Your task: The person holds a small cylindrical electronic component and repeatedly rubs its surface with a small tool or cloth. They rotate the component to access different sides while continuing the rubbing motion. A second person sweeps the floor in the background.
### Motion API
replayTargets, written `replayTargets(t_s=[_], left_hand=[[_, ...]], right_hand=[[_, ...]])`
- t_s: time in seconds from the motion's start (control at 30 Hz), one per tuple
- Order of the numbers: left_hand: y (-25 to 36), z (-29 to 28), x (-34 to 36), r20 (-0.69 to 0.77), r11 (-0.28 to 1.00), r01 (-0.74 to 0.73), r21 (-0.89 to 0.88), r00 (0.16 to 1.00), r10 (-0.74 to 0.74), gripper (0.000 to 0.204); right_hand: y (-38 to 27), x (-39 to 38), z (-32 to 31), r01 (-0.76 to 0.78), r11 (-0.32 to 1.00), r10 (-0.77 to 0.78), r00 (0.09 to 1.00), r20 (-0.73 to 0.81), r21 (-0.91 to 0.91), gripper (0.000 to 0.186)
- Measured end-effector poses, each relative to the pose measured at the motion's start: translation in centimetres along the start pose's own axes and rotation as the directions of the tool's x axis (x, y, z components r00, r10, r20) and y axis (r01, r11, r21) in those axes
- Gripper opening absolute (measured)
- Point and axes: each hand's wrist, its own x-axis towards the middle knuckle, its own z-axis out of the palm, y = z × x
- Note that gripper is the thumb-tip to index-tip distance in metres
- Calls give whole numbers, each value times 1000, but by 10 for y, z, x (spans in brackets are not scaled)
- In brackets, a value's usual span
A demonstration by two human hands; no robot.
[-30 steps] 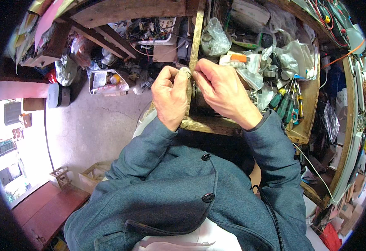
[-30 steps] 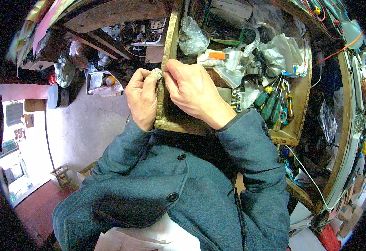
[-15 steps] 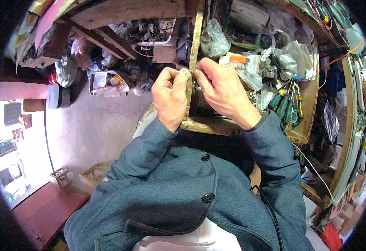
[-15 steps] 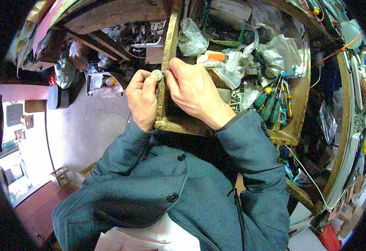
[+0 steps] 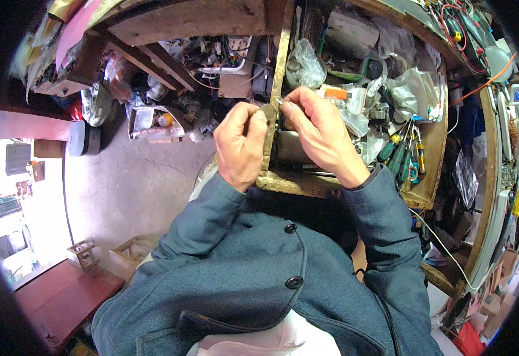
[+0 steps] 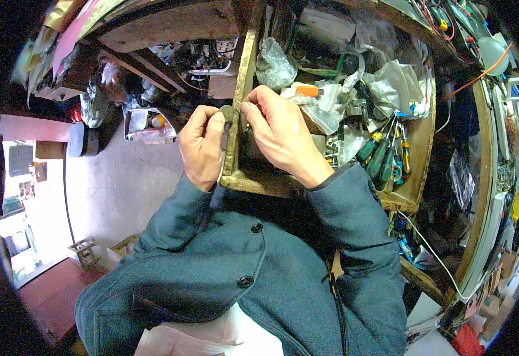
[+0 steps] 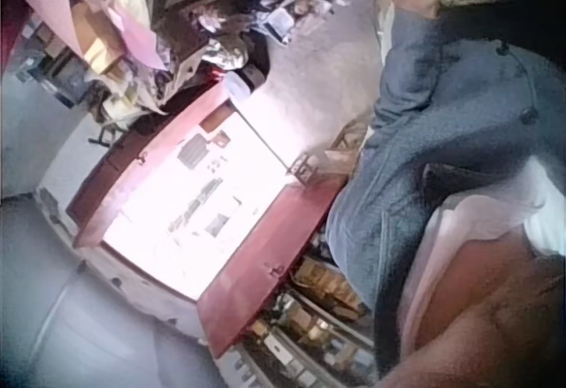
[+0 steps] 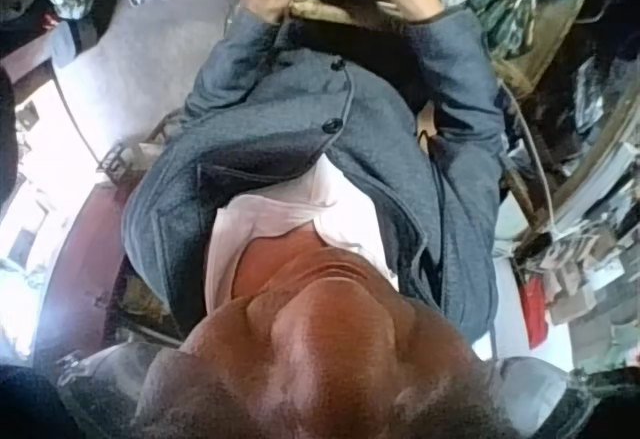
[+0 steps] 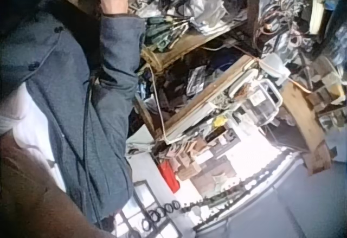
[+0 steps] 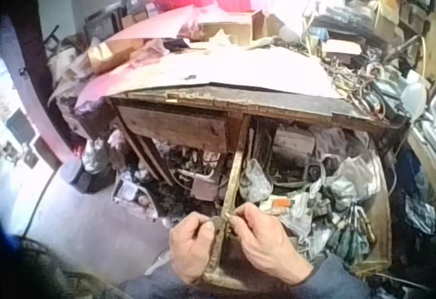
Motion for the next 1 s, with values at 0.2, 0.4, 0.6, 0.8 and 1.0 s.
replayTargets(t_s=[0.2,0.4,0.6,0.8,1.0], left_hand=[[8,-28,10,309,629,-650,426,758,574,26],[8,-38,14,429,529,-713,460,700,571,36],[3,-28,10,238,787,-496,366,868,436,27],[-1,-18,-3,205,969,175,-176,969,-138,27],[0,-15,-6,202,956,234,-179,959,-197,32]], right_hand=[[2,2,-3,-265,881,194,958,212,391,23],[-9,1,-13,-526,580,308,849,430,622,18],[-13,1,-12,-500,611,322,865,384,614,15],[-3,0,-2,-367,784,241,923,299,500,16],[0,0,-2,-324,835,209,935,288,445,18]])
